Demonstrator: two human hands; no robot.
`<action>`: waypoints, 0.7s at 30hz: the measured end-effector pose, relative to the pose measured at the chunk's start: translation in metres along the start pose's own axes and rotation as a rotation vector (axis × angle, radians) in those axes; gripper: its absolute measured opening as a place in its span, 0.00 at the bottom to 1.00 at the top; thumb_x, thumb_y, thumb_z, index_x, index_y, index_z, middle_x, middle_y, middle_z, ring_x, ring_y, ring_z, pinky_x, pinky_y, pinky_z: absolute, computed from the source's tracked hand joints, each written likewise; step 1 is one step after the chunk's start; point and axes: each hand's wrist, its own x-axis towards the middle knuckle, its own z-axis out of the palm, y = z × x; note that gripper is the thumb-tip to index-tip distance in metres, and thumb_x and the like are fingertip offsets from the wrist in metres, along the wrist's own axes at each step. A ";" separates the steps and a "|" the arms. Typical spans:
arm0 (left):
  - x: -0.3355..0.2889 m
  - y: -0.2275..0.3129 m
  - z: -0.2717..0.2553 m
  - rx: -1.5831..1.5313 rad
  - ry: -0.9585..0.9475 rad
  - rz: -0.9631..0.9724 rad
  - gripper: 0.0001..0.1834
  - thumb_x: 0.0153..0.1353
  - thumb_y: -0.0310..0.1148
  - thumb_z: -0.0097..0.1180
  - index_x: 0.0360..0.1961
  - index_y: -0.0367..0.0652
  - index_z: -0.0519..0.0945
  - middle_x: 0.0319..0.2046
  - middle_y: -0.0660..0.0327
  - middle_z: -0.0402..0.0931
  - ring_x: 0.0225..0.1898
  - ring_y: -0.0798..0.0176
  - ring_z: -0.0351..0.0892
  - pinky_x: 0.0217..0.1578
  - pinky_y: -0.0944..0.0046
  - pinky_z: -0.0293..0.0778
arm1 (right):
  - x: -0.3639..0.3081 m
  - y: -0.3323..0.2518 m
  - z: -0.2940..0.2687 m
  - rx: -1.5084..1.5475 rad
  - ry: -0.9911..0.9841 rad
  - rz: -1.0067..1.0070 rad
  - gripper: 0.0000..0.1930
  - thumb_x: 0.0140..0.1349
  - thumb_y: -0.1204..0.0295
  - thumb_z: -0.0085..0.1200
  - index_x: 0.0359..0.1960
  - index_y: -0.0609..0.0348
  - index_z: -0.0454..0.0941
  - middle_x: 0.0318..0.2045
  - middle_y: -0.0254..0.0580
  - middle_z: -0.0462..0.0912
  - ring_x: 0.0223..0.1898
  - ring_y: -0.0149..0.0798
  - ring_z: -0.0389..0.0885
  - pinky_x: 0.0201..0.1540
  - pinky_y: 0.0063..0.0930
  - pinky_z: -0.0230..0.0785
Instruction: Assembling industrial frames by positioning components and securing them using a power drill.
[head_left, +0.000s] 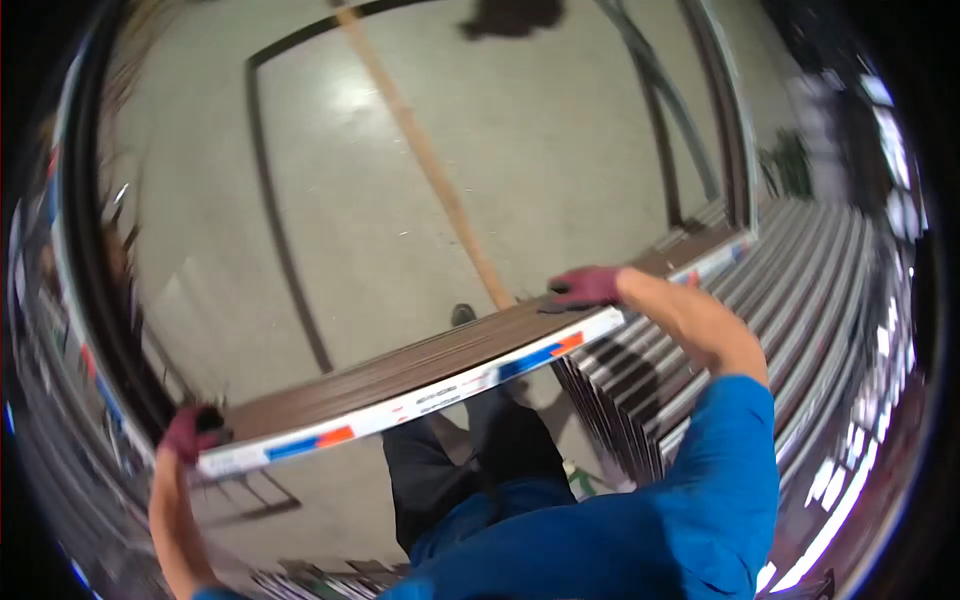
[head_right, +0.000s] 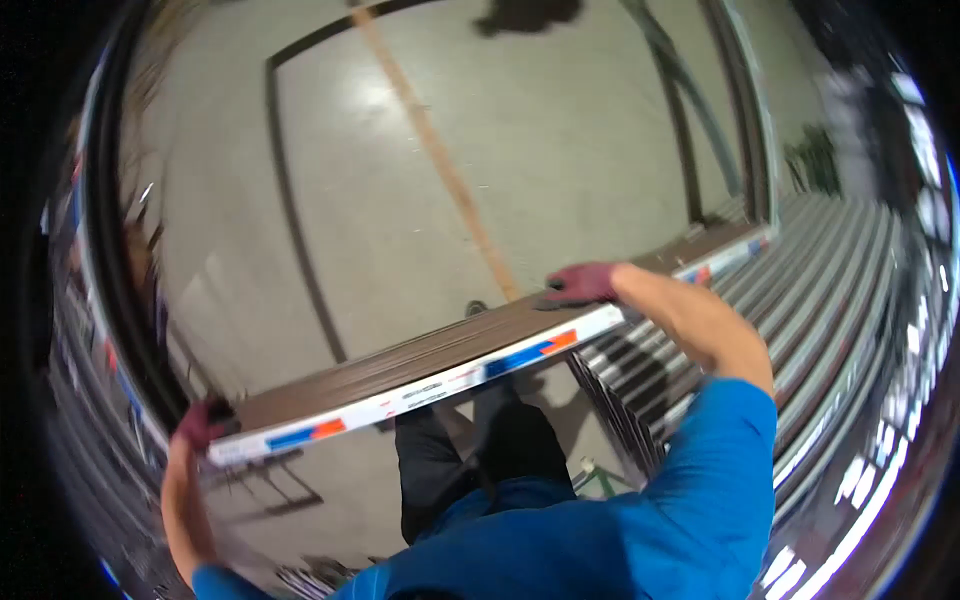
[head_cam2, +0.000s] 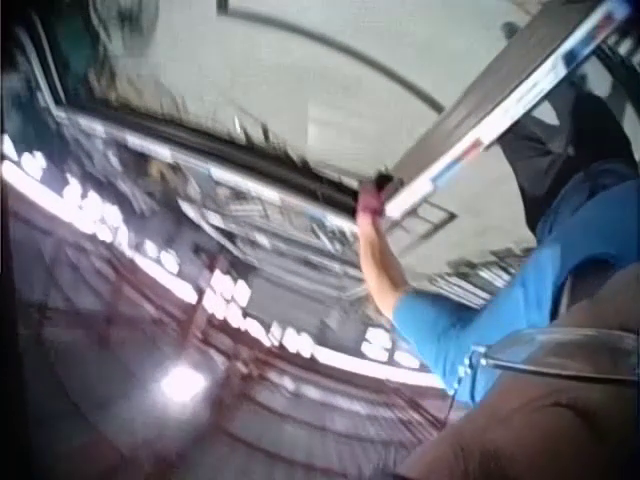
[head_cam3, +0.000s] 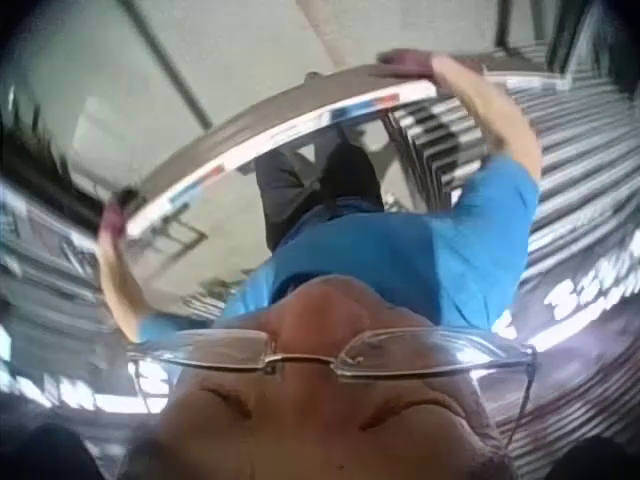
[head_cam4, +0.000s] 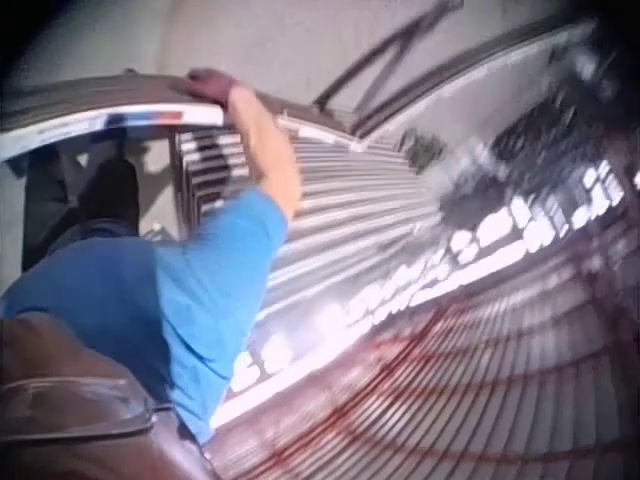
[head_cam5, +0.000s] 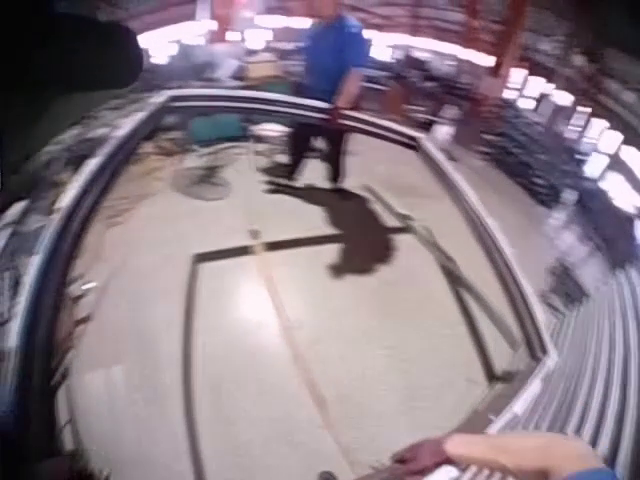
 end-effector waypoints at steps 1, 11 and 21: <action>0.016 -0.001 0.011 0.090 0.115 0.051 0.32 0.54 0.42 0.78 0.56 0.35 0.83 0.51 0.47 0.87 0.54 0.50 0.87 0.59 0.51 0.81 | 0.011 0.036 0.013 -0.006 -0.037 -0.052 0.31 0.72 0.46 0.56 0.62 0.60 0.77 0.55 0.58 0.85 0.55 0.45 0.83 0.60 0.43 0.73; -0.031 0.055 -0.005 0.152 0.667 -0.109 0.37 0.62 0.62 0.66 0.60 0.43 0.83 0.54 0.48 0.86 0.55 0.44 0.84 0.59 0.48 0.78 | 0.021 -0.025 0.014 -0.016 0.108 -0.090 0.19 0.67 0.66 0.58 0.52 0.70 0.83 0.45 0.55 0.89 0.48 0.43 0.87 0.57 0.38 0.78; 0.133 0.164 0.224 -2.440 0.508 0.484 0.29 0.81 0.52 0.48 0.77 0.58 0.66 0.66 0.66 0.75 0.63 0.61 0.77 0.60 0.49 0.77 | 0.089 -0.127 -0.020 0.579 0.067 0.075 0.21 0.77 0.59 0.57 0.63 0.58 0.75 0.51 0.38 0.83 0.50 0.37 0.83 0.55 0.36 0.78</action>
